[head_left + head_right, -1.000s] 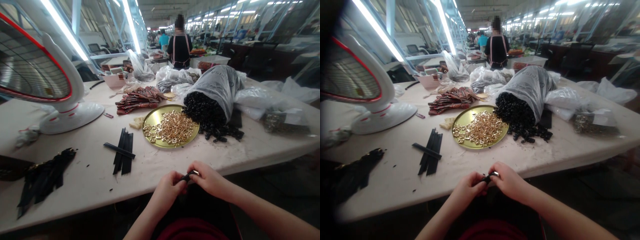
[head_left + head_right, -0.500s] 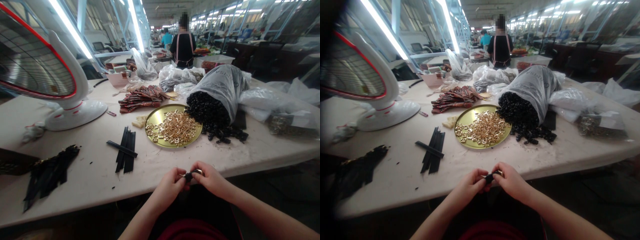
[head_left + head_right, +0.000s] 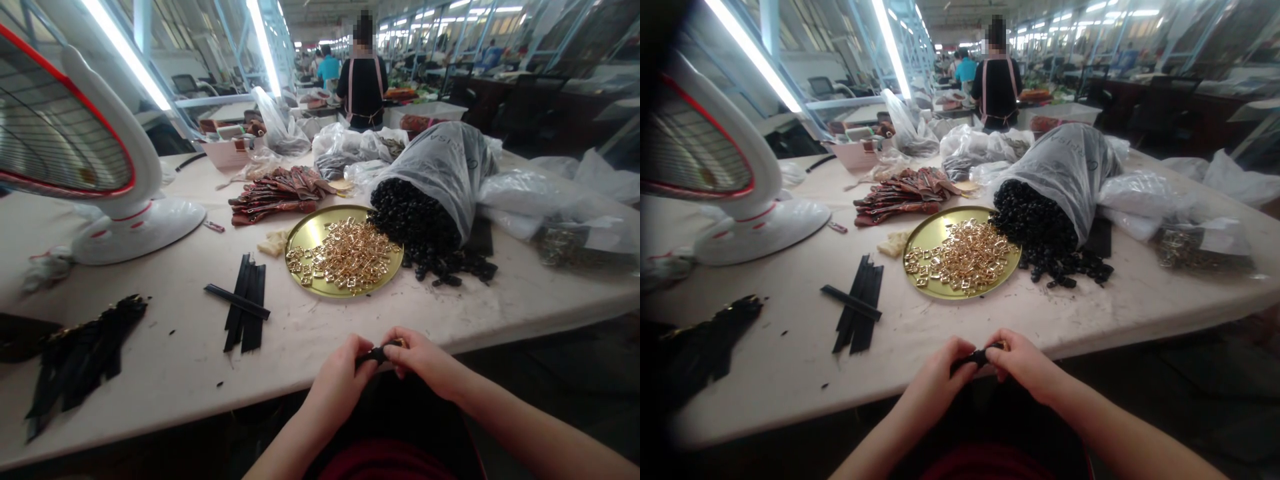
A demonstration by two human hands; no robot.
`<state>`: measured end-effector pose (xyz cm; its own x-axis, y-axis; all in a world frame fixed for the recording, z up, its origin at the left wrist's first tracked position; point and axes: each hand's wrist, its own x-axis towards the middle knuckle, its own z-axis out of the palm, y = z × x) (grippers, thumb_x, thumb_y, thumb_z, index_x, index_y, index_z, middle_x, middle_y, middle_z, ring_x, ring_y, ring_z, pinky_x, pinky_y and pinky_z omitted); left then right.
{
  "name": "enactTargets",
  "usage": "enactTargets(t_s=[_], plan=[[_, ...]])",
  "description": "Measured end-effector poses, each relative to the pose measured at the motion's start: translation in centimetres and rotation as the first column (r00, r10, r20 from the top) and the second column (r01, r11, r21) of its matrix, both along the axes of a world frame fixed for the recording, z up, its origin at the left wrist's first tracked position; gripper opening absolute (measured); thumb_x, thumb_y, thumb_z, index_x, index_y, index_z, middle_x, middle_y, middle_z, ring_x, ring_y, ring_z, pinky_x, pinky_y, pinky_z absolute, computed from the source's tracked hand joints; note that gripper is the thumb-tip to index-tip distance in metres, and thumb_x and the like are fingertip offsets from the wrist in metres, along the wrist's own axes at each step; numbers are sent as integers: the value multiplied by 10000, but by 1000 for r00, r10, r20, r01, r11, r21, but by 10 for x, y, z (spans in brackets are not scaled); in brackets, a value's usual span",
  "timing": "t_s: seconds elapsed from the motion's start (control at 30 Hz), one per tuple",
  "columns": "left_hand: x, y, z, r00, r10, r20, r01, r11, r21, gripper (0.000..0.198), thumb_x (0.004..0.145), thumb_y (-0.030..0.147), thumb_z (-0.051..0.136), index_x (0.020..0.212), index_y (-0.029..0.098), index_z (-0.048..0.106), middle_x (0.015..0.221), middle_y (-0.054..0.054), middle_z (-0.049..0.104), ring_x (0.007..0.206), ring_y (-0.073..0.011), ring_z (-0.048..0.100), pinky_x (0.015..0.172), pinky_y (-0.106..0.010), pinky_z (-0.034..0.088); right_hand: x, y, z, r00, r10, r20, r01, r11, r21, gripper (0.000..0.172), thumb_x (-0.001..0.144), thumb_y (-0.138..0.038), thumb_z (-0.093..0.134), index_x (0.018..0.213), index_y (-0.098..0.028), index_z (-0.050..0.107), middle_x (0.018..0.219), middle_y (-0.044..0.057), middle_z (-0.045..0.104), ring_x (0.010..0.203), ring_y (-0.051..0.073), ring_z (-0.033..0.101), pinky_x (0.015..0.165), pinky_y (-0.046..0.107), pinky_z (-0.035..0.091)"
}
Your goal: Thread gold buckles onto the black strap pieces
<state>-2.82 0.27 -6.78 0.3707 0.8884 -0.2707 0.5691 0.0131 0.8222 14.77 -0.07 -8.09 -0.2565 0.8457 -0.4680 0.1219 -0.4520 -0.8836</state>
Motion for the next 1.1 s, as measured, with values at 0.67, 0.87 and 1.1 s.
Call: enactTargets(t_s=[0.67,0.87,1.1], plan=[[-6,-9,15,967,-180,-181,202,973,113,191,750,264,525,934,235,565,919,-30,665,845,-216,599,714,-296,432,-1,-24,-5,958,-58,-280,43,997,-59,248,707,-370,621,802,-167,516,537,-70,492,468,69,434,496,205,321],[-2,-15,5,980,-127,-151,146,982,123,228,715,237,564,943,222,581,930,-41,672,879,-230,599,752,-306,428,-10,-26,13,1000,24,-16,-23,997,79,157,757,-324,536,800,-179,497,487,-79,464,466,88,432,490,213,322],[-14,-6,12,993,-93,68,92,996,14,211,778,253,486,957,205,586,937,-28,671,876,-186,596,768,-279,434,-7,-15,17,964,45,261,-143,919,368,51,773,-201,512,810,-184,543,636,-27,537,623,125,503,582,235,389]])
